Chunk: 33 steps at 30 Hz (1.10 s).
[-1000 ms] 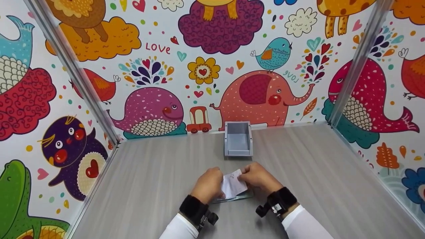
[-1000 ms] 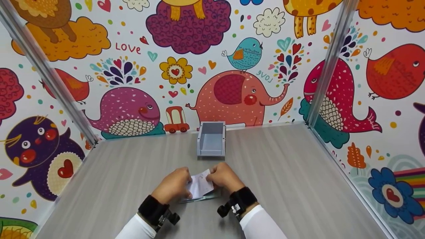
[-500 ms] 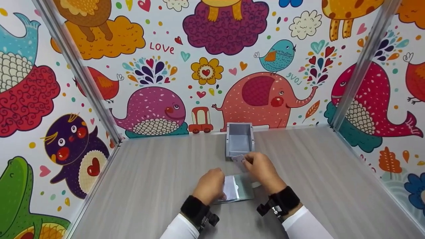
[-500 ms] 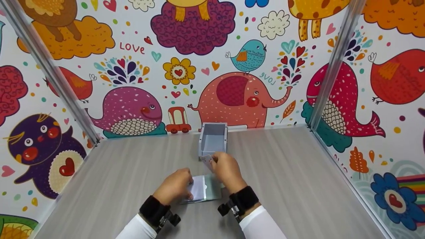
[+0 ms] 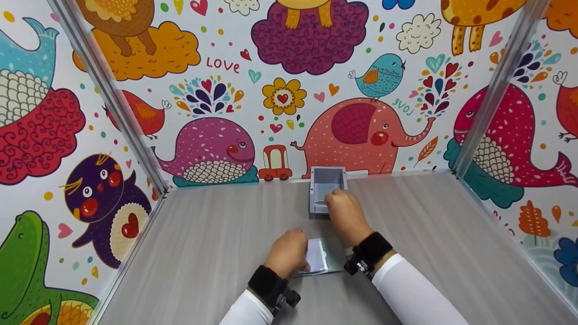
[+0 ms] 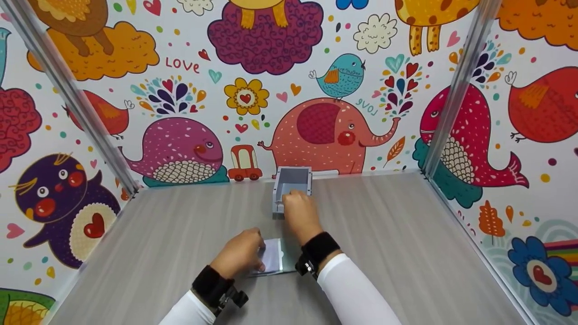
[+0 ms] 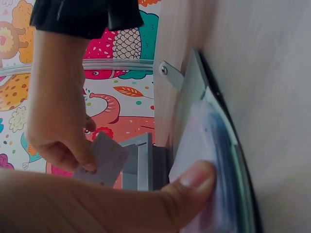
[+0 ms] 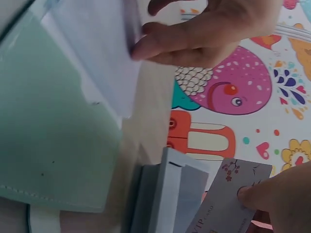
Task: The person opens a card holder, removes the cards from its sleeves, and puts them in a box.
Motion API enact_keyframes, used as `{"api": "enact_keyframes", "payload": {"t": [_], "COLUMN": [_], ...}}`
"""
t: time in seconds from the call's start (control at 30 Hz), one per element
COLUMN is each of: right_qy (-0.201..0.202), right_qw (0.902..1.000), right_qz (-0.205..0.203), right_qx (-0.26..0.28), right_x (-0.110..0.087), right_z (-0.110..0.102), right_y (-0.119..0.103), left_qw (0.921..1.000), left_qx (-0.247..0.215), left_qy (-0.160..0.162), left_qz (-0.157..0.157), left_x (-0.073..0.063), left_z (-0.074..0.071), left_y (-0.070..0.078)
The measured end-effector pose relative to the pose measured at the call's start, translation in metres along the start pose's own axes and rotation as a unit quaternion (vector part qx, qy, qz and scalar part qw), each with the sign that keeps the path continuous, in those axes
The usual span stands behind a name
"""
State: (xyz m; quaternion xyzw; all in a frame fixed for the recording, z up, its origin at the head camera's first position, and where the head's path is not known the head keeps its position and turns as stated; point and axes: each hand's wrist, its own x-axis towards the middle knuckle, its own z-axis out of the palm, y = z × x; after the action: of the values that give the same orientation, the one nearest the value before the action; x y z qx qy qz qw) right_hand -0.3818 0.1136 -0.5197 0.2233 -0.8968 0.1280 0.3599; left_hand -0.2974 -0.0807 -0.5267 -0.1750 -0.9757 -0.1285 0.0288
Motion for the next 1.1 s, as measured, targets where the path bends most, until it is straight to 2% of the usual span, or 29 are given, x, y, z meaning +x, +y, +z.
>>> {"api": "enact_keyframes", "payload": {"t": [0.27, 0.4, 0.47, 0.7, 0.8, 0.97, 1.1], "right_qy": [0.008, 0.008, -0.005, -0.096, -0.123, -0.154, -0.149], "right_qw": [0.996, 0.9935, 0.9933, 0.991, 0.9892, 0.9853, 0.9866], "right_qz": [-0.043, -0.037, -0.027, -0.004, 0.005, 0.017, 0.016], "right_qx": [-0.078, -0.107, -0.113, -0.094, -0.08, -0.071, -0.064], "right_x": [0.001, 0.002, 0.002, 0.003, 0.004, 0.006, 0.005], "right_z": [0.023, 0.031, 0.034, 0.037, 0.038, 0.039, 0.039], "right_y": [-0.001, -0.001, 0.0, 0.002, 0.003, 0.002, -0.001], "left_qw": [0.9996, 0.9994, 0.9995, 0.9999, 0.9999, 0.9998, 0.9995], "left_qx": [0.022, 0.023, 0.021, 0.007, 0.006, 0.005, 0.004], "left_qy": [0.018, 0.024, 0.022, 0.015, 0.013, 0.02, 0.029], "left_qz": [-0.01, -0.009, -0.008, -0.005, -0.007, -0.009, -0.006], "left_x": [0.001, 0.001, 0.002, 0.005, 0.005, 0.004, 0.002], "left_z": [0.003, 0.004, 0.004, 0.004, 0.004, 0.005, 0.006], "left_y": [-0.001, -0.001, -0.001, 0.0, 0.0, 0.0, -0.001]}}
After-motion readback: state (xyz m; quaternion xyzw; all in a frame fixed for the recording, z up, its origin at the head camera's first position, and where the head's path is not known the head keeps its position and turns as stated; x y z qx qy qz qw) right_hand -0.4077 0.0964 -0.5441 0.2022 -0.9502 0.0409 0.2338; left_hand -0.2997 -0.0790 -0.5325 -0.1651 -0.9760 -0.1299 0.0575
